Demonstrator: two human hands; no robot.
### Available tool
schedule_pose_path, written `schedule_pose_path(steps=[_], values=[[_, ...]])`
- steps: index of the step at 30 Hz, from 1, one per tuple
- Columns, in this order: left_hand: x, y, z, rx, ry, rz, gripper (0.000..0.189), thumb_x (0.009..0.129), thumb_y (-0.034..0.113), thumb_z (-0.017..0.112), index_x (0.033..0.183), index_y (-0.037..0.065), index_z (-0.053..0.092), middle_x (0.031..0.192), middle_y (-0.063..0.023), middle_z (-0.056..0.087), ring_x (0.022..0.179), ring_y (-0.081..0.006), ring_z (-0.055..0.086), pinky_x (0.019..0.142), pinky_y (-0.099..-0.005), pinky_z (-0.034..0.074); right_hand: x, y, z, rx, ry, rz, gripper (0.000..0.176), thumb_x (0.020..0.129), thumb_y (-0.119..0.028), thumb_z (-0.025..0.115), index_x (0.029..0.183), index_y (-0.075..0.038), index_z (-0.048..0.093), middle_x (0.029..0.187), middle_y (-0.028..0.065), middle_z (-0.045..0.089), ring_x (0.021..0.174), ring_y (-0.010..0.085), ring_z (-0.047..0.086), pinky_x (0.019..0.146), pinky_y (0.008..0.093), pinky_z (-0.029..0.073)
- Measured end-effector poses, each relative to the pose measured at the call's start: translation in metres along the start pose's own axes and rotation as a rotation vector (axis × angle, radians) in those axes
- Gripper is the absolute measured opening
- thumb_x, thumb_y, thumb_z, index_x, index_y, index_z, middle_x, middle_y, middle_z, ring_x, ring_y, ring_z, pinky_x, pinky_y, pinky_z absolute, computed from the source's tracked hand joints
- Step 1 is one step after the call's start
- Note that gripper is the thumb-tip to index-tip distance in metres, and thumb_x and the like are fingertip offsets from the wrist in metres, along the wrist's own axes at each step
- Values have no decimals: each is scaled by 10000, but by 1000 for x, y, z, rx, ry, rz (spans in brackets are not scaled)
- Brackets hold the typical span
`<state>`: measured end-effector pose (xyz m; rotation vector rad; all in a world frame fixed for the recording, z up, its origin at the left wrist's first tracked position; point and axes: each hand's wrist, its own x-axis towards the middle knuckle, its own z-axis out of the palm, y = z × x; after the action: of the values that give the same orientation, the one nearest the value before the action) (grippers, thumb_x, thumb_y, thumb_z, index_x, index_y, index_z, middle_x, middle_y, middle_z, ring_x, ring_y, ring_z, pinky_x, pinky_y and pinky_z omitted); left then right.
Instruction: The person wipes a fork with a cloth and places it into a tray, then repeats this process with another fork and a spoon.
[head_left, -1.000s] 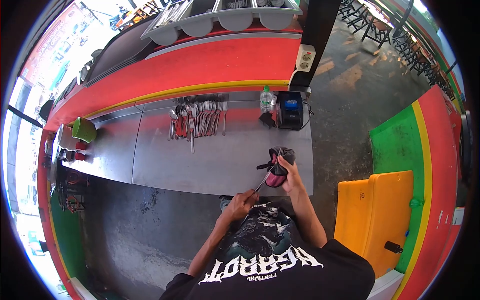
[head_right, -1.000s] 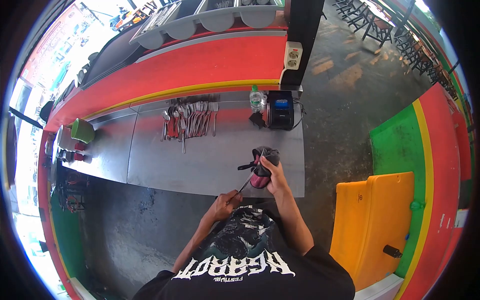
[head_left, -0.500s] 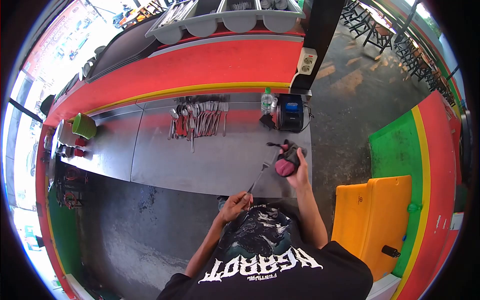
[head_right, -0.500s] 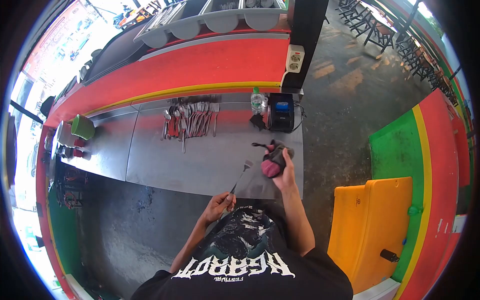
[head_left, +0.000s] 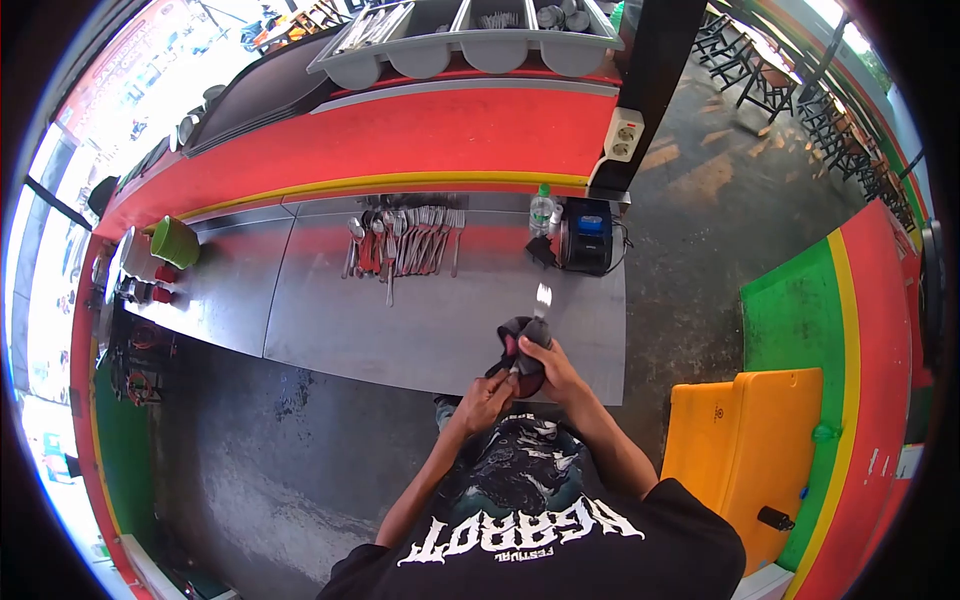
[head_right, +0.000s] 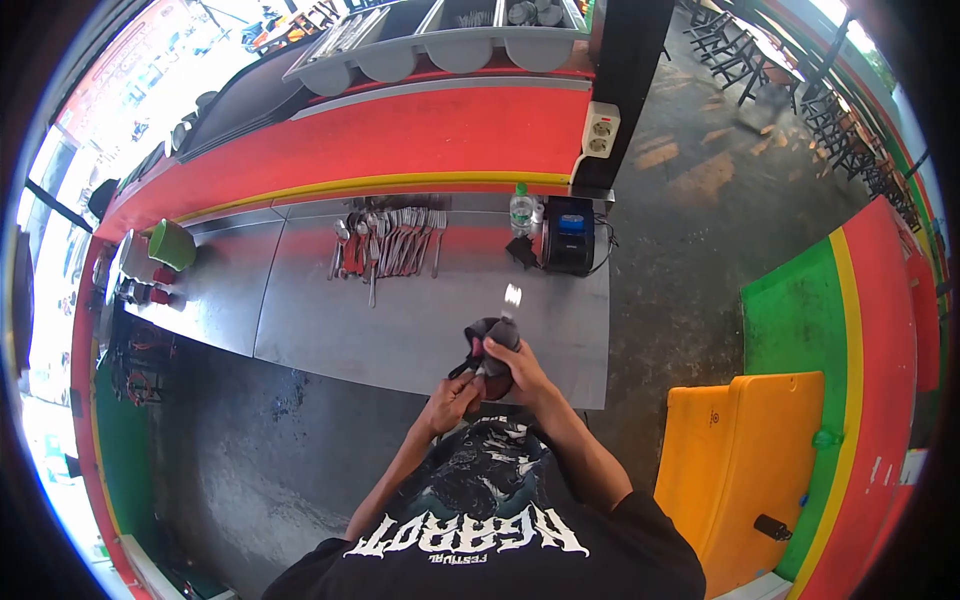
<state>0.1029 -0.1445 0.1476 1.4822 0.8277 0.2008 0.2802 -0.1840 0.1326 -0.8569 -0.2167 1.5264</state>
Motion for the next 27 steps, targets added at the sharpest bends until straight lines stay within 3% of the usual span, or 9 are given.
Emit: schedule_pose_path(steps=[5, 14, 18, 23, 26, 27], values=[[-8, -10, -1, 17, -131, 14, 391, 1056, 329, 460, 813, 37, 548, 645, 23, 460, 624, -90, 417, 598, -275, 368, 13, 0, -26, 164, 23, -74, 321, 915, -296, 712, 1096, -75, 566, 910, 80, 614, 815, 214, 645, 666, 379, 553], [-10, -2, -15, 146, -145, 82, 372, 1049, 293, 459, 807, 19, 528, 620, -32, 480, 598, -143, 457, 595, -314, 395, 11, -10, -18, 233, 133, -172, 297, 910, -291, 718, 1090, -89, 597, 908, 57, 633, 788, 187, 642, 661, 360, 552], [-15, 8, -21, 186, -140, 75, 349, 1041, 271, 474, 806, 17, 519, 608, -50, 477, 586, -163, 468, 597, -325, 406, 17, -10, -38, 201, 221, -120, 263, 904, -296, 728, 1054, -105, 628, 905, 30, 655, 751, 162, 638, 659, 326, 540], [-24, 6, -31, 111, -195, 2, 373, 1057, 296, 449, 825, 20, 547, 663, -16, 502, 662, -121, 479, 653, -296, 409, 21, -19, -60, 365, 337, -182, 191, 931, -260, 694, 1046, -119, 637, 913, 29, 661, 764, 152, 625, 678, 311, 524], [-31, -15, -35, -77, -183, 20, 379, 1072, 302, 442, 853, 18, 566, 732, -10, 535, 717, -107, 505, 700, -274, 429, 32, -22, -100, 430, 307, -390, 185, 968, -283, 633, 1055, -119, 636, 935, 34, 658, 819, 160, 608, 731, 326, 514], [-32, -20, -36, -164, -170, 36, 384, 1074, 309, 440, 859, 17, 566, 745, -11, 538, 725, -106, 509, 704, -273, 432, 24, -26, -110, 515, 63, -300, 263, 991, -345, 578, 1091, -106, 626, 969, 46, 652, 861, 171, 592, 766, 344, 505]])
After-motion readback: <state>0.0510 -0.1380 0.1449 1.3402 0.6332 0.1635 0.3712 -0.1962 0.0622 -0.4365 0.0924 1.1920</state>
